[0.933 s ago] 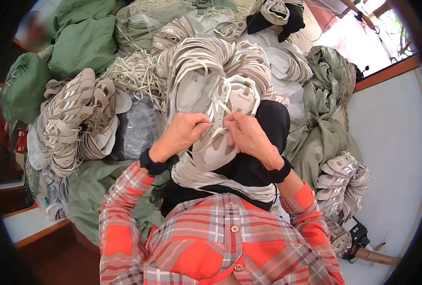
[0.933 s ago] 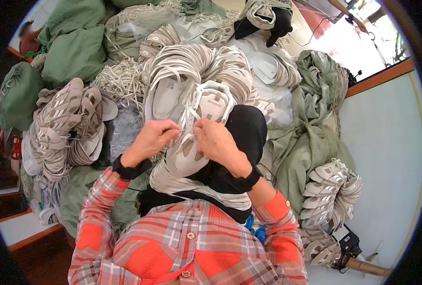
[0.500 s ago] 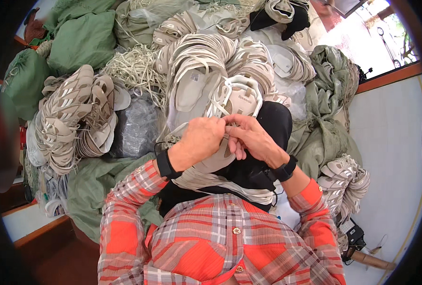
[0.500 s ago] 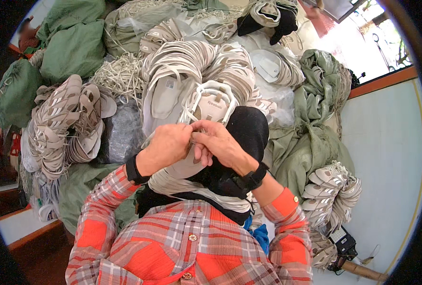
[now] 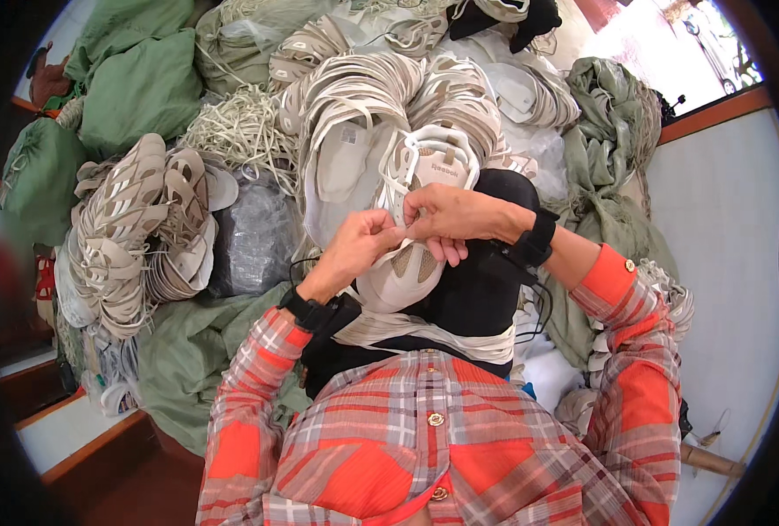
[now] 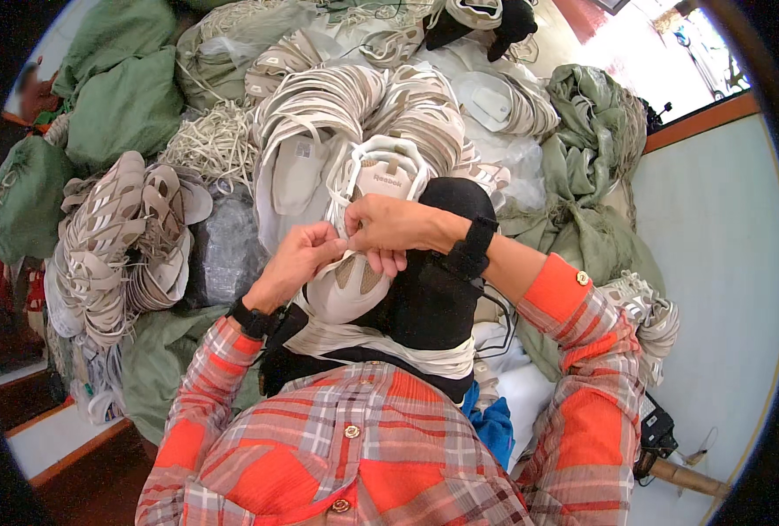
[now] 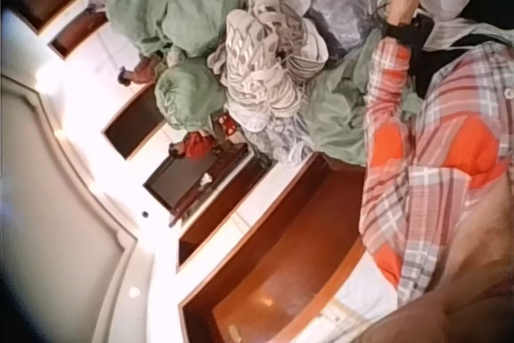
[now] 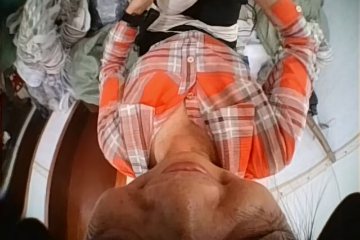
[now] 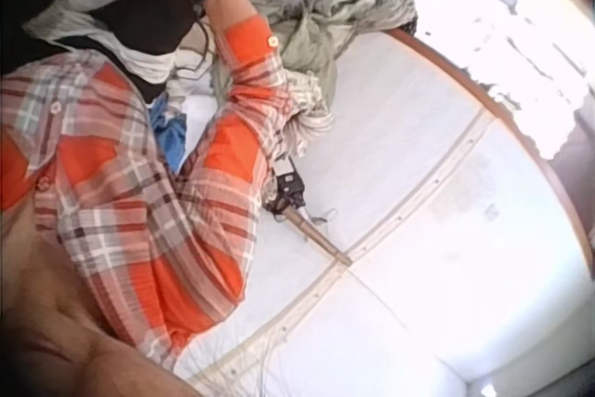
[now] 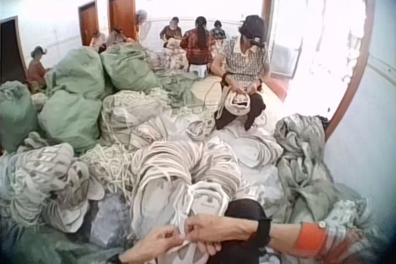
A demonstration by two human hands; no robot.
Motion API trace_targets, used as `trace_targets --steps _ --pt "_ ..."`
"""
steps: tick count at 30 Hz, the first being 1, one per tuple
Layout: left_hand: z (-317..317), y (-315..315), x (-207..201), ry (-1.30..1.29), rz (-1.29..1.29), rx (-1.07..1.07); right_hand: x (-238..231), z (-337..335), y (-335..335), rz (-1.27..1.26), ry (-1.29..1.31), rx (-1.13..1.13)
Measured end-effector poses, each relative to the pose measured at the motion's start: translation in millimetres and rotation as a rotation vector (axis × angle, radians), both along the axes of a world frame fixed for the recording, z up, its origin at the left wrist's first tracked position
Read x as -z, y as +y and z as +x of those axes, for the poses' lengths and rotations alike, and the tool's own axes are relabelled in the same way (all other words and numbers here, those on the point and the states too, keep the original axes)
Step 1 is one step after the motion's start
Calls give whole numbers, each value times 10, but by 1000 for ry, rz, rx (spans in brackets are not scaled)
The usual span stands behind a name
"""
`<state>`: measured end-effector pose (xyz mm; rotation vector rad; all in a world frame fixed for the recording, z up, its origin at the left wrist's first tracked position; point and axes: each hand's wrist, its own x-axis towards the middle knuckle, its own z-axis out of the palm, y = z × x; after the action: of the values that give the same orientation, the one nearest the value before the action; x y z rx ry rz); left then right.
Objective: Lacing a series of shoes in a manufacturing environment.
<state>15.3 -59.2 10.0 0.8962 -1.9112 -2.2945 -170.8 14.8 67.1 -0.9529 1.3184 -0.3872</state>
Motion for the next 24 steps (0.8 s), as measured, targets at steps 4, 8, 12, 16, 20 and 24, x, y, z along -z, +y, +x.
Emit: trace_targets --steps 4,8,12,16,20,24 --pt "-12 -22 -113 23 42 21 67 -59 47 9 -144 101" --pt "27 -5 -37 -16 44 18 122 -38 75 -12 -146 91" --pt "55 92 -73 -109 -213 -30 143 137 122 -140 99 139" --pt "114 287 -132 141 -1427 -70 223 267 192 -317 219 341" --pt "70 376 -30 100 -1501 22 210 184 146 -211 39 360" --pt "61 442 12 127 -1576 57 413 214 121 -488 335 298"
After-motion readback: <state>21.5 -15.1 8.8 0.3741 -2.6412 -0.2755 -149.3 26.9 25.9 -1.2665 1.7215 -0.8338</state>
